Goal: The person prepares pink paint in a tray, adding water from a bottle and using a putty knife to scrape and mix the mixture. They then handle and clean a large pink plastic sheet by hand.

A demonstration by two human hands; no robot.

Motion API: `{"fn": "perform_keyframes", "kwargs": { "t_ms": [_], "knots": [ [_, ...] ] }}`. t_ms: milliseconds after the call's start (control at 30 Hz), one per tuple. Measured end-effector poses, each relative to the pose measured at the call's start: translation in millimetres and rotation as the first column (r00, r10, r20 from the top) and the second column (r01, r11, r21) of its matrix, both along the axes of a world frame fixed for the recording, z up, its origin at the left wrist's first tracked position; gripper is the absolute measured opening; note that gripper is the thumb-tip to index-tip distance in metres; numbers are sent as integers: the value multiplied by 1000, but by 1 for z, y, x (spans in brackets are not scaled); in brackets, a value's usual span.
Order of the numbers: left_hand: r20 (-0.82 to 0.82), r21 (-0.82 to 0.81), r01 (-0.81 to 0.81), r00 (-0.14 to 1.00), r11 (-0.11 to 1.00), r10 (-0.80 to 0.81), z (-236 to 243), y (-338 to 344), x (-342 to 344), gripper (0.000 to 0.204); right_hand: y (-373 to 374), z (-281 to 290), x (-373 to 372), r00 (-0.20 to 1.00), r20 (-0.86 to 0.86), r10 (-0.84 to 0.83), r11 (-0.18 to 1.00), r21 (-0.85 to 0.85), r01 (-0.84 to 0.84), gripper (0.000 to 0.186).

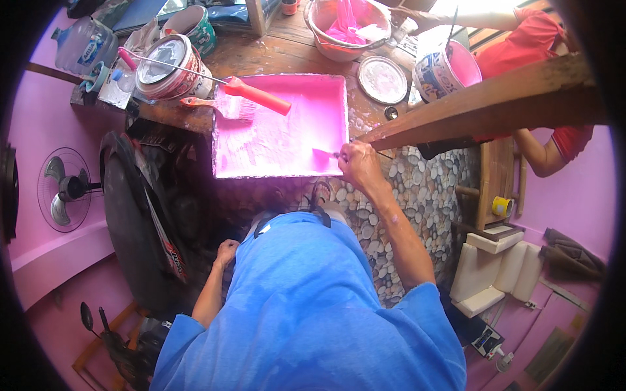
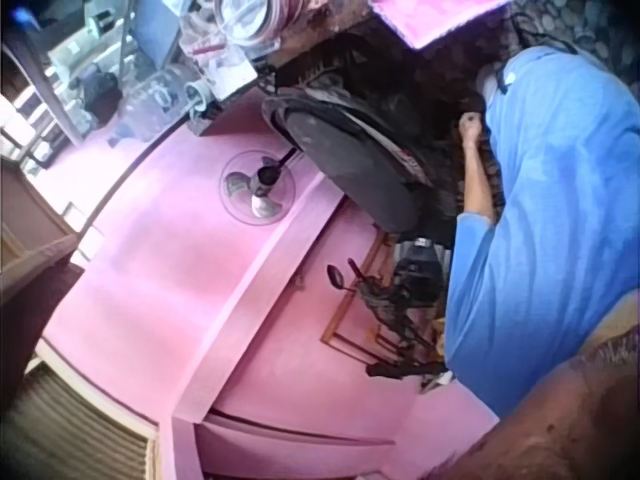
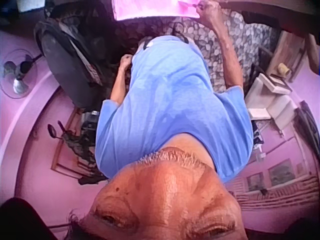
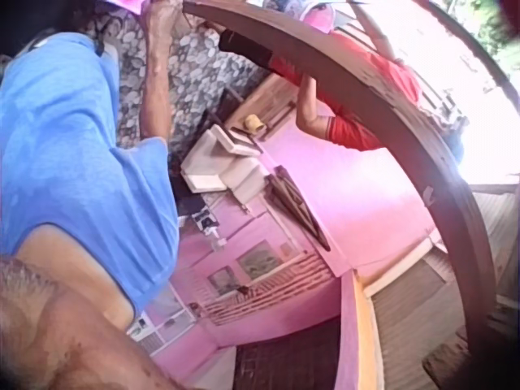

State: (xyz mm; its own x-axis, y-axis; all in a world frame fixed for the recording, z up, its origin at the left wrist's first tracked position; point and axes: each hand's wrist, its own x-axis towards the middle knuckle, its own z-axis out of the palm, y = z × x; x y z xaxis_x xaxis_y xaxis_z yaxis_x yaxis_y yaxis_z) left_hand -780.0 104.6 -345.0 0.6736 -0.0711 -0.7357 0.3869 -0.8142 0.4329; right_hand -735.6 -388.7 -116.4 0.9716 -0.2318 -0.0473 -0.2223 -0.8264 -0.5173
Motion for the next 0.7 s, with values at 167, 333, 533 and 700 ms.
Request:
{"fn": "perform_keyframes", "kwargs": {
  "t_ms": [167, 333, 533, 700],
  "knots": [
    [13, -13, 40, 999, 999, -40, -13, 9, 1, 25, -1, -15, -2, 998, -9, -54, 995, -81, 53, 18],
    [-3, -15, 8, 1000, 1000, -8, -9, 8, -4, 25, 6, -5, -4, 984, 19, -176, 984, 2, 176, 19],
    [-10, -10, -11, 1000, 1000, 11, -4, 2, -8, 25, 4, -7, -5, 986, 0, -169, 986, -1, 169, 19],
    [-38, -37, -59, 998, 998, 58, -4, 1, -8, 25, 4, -6, -8, 972, -20, -235, 971, 33, 236, 19]
  ]
}}
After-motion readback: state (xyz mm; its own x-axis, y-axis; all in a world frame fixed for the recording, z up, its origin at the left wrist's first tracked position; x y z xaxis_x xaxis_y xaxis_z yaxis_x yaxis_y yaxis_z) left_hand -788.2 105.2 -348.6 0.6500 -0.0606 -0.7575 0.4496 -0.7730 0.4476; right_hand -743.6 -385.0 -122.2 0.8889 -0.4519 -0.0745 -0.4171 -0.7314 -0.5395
